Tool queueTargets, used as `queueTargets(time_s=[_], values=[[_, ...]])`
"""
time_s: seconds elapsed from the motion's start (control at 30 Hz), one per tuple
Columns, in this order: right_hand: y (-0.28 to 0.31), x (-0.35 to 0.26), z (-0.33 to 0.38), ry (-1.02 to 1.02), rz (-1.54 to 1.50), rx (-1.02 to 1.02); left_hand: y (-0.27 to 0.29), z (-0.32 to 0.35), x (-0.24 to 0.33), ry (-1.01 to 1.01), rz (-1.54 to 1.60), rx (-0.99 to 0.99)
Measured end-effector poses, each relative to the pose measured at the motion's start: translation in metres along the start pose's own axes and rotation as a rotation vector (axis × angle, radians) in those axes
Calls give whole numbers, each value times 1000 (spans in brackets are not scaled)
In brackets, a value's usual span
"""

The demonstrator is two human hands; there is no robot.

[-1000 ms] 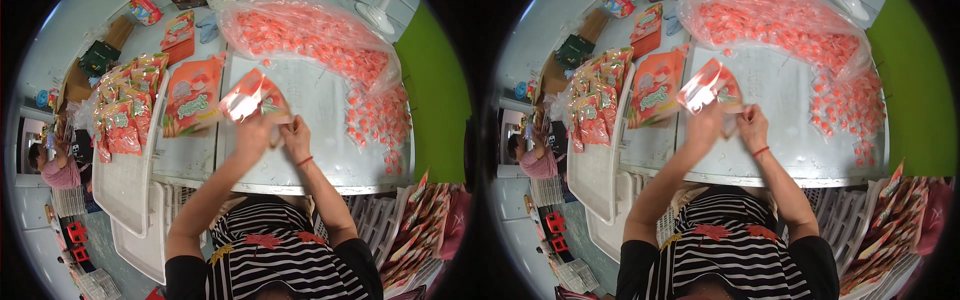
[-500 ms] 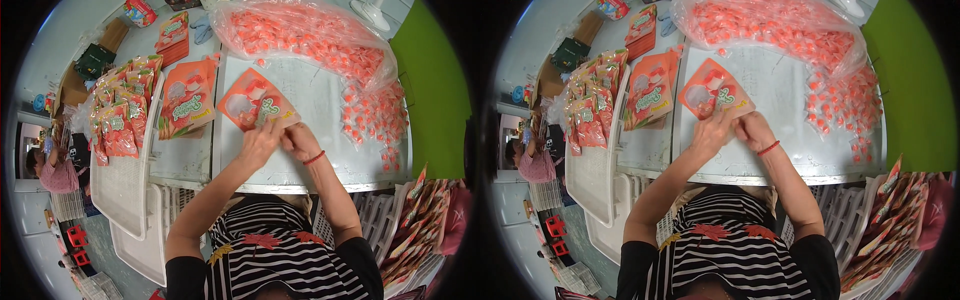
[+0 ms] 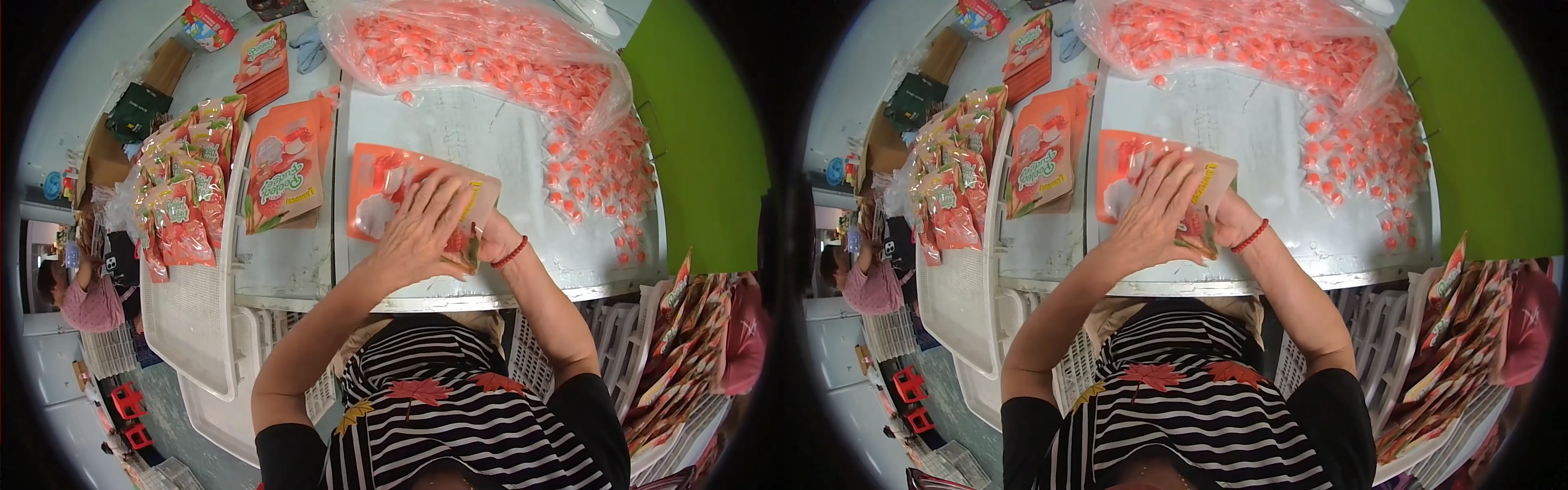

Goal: Pack individual pieces of candy from a bulk supply into resealable branded pouches.

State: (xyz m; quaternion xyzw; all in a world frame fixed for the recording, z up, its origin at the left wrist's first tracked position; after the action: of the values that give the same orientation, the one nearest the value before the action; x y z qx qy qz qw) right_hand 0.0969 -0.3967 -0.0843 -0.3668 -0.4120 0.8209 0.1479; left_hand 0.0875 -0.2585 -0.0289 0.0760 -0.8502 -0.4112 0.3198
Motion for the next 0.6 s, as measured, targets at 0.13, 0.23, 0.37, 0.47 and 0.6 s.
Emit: queueTargets(time_s=[0.13,0.23,0.37,0.47,0.6], values=[[9,10,-4,41,213,-26,-2,1,-6,20,44,-114],[6,4,6,61,162,-89,0,0,-6,68,118,75],[10,-6,6,91,10,-251,5,-5,19,-253,-24,140],[-7,-9,11,275,126,-179,0,-4,30,-322,-84,-78],[-1,-16,7,-67,136,82,6,-15,29,-172,-249,-226]])
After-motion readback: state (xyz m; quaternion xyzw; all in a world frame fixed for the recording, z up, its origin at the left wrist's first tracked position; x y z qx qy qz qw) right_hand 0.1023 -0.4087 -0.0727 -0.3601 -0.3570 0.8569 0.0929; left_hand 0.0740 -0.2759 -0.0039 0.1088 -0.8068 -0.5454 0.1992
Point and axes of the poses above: each hand's wrist, its own z-axis away from the middle knuckle, its own y-axis out of the back of the hand, x = y × z, the point moved 2 cm from there along -z, towards the middle knuckle, and after that the axes turned 8 degrees about z, right-handed, at the moved point
